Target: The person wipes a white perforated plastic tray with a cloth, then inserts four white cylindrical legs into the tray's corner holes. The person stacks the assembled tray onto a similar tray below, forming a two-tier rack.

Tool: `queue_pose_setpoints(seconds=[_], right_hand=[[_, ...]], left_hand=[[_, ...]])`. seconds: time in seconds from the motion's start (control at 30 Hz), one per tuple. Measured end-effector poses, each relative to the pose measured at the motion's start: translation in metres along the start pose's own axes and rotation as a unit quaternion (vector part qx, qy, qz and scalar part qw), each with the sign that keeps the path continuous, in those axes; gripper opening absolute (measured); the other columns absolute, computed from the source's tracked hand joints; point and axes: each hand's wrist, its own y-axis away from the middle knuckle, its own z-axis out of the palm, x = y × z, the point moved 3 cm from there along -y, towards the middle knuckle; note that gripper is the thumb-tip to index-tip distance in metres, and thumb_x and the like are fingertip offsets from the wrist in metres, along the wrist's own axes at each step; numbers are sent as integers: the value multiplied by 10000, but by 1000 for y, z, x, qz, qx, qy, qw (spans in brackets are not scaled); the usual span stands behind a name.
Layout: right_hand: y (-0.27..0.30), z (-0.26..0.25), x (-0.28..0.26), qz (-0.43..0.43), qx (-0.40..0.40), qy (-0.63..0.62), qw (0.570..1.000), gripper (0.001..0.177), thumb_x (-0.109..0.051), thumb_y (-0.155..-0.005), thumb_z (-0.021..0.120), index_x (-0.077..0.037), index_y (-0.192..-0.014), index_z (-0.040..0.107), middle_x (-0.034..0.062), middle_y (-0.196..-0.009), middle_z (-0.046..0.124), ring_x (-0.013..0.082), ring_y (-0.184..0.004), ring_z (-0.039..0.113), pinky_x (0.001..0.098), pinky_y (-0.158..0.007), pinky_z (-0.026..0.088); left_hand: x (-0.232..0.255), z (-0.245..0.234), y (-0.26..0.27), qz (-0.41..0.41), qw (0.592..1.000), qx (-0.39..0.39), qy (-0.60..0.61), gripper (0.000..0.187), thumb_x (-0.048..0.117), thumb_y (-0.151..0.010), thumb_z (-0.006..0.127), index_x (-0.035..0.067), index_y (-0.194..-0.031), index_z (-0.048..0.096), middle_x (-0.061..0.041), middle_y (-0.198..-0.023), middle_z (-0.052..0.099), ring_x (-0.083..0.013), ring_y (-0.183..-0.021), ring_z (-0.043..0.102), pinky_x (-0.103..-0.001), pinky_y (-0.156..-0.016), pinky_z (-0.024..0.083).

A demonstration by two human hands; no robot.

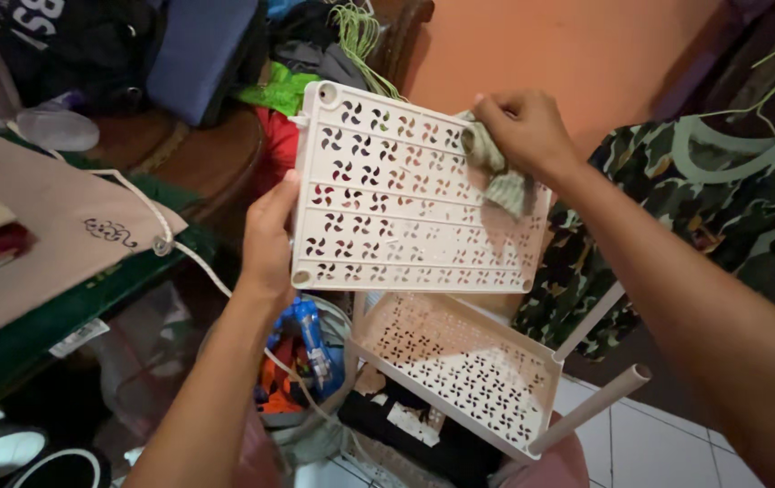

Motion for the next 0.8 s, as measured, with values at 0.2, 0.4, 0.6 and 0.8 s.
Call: queue_pose_setpoints(seconds=[0.2,0.4,0.6,0.8], right_hand=[[22,10,-81,-244,83,-41,965,443,-349,-1144,533,45,-1034,706,113,-935,598,175,-785,584,357,-668,486],[24,-19,-46,-154,60,61,984,465,-319,-1145,506,-12,-868,720,92,-862,614,199,-702,558,356,-612,460],[39,-49,64,166,260,-320,896,352,-366,-1075,491,-61,-1077,666,75,-951,688,201,-707,660,429,-649,554],[57,-14,160,296,169,-567,749,390,-403,-1066,452,-55,-1202,564,134,-1136,621,229,-916,711,435,-807,665]], left_hand=[[-25,10,-16,14,998,-54,-25,402,325,-1125,525,-29,-1154,715,-85,-994,731,-135,-821,678,-286,-753,540],[15,5,5,8,1000,-14,3,395,332,-1055,516,-2,-1166,698,-88,-1045,753,-162,-885,733,-311,-815,592],[26,-7,7,19,999,15,37,435,356,-1077,489,-3,-1248,666,-108,-1141,740,-193,-982,728,-341,-885,586],[12,-9,0,39,987,36,150,461,370,-1083,449,18,-1322,628,-113,-1250,715,-230,-1083,722,-371,-968,583]])
